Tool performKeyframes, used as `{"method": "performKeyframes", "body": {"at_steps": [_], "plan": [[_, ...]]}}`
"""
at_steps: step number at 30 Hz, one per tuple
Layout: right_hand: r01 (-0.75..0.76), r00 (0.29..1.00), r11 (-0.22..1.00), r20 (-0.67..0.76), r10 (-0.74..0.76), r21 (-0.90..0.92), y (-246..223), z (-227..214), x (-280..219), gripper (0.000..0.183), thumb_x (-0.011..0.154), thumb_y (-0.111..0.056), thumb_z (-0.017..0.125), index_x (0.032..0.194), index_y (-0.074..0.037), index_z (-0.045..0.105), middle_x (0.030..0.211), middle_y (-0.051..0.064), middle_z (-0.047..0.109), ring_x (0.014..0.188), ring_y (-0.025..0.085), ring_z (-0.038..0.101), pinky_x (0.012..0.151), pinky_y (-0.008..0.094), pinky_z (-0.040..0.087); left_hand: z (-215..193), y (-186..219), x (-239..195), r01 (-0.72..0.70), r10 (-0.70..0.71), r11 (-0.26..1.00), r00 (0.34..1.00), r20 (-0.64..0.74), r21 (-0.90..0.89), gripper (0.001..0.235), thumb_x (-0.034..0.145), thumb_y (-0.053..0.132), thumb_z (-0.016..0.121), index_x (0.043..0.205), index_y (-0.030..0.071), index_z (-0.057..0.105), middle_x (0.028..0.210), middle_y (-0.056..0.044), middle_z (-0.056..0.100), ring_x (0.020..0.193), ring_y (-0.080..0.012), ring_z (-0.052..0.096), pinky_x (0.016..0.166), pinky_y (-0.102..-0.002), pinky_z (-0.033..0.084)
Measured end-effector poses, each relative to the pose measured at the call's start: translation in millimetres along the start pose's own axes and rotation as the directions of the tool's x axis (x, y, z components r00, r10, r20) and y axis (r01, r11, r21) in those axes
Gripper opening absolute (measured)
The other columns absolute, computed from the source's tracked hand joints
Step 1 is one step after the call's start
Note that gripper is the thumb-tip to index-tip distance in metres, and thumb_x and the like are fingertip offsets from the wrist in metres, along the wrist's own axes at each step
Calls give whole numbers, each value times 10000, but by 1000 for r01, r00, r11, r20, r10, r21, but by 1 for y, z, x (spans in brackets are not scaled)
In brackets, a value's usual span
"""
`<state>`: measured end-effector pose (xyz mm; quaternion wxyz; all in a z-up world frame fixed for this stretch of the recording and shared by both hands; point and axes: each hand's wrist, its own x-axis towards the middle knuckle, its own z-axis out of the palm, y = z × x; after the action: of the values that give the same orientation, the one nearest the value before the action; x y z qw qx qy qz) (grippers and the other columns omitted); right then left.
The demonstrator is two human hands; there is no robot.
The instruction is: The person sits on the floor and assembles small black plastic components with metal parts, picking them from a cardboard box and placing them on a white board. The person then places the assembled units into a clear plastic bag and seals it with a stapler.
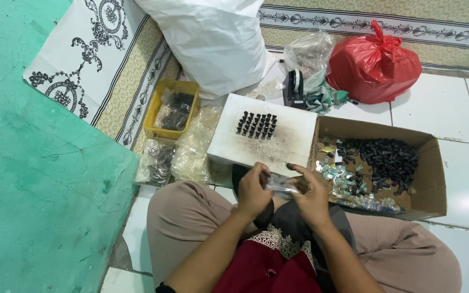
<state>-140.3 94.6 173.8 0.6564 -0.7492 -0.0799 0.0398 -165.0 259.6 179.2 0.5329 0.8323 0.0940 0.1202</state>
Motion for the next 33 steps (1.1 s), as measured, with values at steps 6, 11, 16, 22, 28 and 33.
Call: {"method": "performKeyframes", "body": {"at_steps": [6, 11, 16, 22, 28, 33], "plan": [[-310, 945, 856, 231, 231, 415, 1, 6, 0, 706, 801, 73, 753, 1464, 13, 521, 861, 146, 709, 756, 218, 702, 725, 334, 581, -24, 4, 22, 201, -189, 966, 978, 88, -164, 516, 651, -109, 697, 1107, 124, 638, 852, -120, 737, 878, -338, 720, 775, -407, 566], [-286, 949, 922, 211, 235, 261, -16, 5, 20, 874, 657, 179, 710, 1482, 5, 476, 754, 121, 625, 648, 247, 609, 622, 327, 521, -10, -10, 21, 325, -276, 931, 924, 265, -164, 567, 677, -29, 724, 1195, 182, 630, 867, -86, 756, 882, -243, 714, 799, -345, 571], [-157, 987, 910, -43, 153, -384, -12, 8, 49, 824, 713, 43, 815, 1458, -162, 527, 722, 123, 647, 659, 311, 613, 621, 385, 456, -21, 24, 26, 365, -253, 895, 889, 382, -255, 588, 703, 53, 805, 1248, 167, 619, 885, -119, 765, 894, -230, 716, 808, -344, 589], [11, 1000, 892, 30, 3, -451, -6, 30, 77, 581, 756, -115, 850, 1308, -205, 691, 840, 89, 765, 804, 304, 740, 751, 394, 554, -37, 40, 44, 201, -160, 974, 938, 306, -107, 348, 741, 87, 770, 1052, 117, 618, 929, -179, 759, 925, -395, 722, 779, -459, 567], [-254, 961, 962, 137, 240, 100, -44, 56, 74, 920, 726, 160, 759, 1561, 31, 394, 890, 228, 769, 778, 260, 730, 717, 350, 612, -35, -41, 69, 151, -147, 986, 988, -54, 76, 276, 717, 5, 689, 930, 124, 560, 762, -132, 622, 830, -376, 678, 750, -469, 535], [-435, 898, 777, 279, 339, 456, -47, 64, 77, 1032, 691, 101, 771, 1587, -17, 274, 823, 39, 647, 661, 121, 670, 555, 215, 543, -47, -45, 77, 307, -307, 952, 951, 43, 5, 496, 734, 3, 783, 1155, 123, 551, 900, -118, 675, 850, -276, 701, 721, -381, 572]]}}
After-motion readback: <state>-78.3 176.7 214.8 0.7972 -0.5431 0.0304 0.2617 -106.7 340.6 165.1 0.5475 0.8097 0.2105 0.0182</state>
